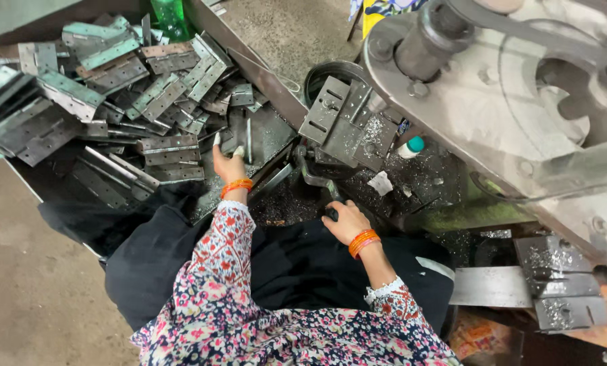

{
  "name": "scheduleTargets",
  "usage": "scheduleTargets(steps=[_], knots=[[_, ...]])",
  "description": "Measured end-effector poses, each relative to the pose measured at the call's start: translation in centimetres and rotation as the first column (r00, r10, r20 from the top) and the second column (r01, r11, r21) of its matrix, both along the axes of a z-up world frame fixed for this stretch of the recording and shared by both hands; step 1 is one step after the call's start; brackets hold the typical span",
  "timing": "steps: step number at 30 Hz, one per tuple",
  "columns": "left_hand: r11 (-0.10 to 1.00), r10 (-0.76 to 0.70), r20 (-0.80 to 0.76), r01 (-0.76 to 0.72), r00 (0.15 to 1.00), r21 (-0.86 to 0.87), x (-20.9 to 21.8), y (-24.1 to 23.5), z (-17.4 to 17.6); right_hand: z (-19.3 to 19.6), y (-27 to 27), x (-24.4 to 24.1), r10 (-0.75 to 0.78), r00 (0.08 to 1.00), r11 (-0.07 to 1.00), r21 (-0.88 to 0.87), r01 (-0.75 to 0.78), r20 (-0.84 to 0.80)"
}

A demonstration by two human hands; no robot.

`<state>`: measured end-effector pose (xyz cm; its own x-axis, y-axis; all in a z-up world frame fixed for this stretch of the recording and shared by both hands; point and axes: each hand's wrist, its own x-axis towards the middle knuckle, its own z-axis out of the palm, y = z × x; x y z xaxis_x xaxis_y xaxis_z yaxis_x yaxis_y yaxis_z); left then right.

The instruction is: The person places metal plates one by one into a fabrication machine, holding them in place by hand while a mechanical component presses down on them, then moves the finished parts into a storage bin.

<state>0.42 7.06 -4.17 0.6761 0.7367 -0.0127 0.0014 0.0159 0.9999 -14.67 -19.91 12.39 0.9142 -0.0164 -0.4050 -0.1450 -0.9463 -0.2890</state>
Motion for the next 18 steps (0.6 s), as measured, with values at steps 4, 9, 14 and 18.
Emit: scheduleTargets(steps=[4,9,14,18], knots=[[0.970,-0.227,0.362,0.242,0.904,0.002,-1.6,-3.9,7.5,0.2,0.1,0.0,0.009,1.000,1.000,-0.023,-0.009,-0.021],[0.920,-0.383,0.271,0.392,0.883,0.021,-0.6,-12.3,9.5,0.0,0.0,-0.2,0.005,1.000,1.000,-0.016,-0.005,-0.003],[0.656,-0.490,-0.124,0.459,0.863,0.599,1.3,-18.1,7.6,-0.7,-0.3,-0.2,-0.002,1.000,1.000,-0.018,0.002,0.007],[0.219,-0.487,-0.358,0.508,0.797,0.833,-0.7,-17.4,9.4,-1.1,-0.5,0.1,-0.009,1.000,1.000,-0.001,0.009,0.010]])
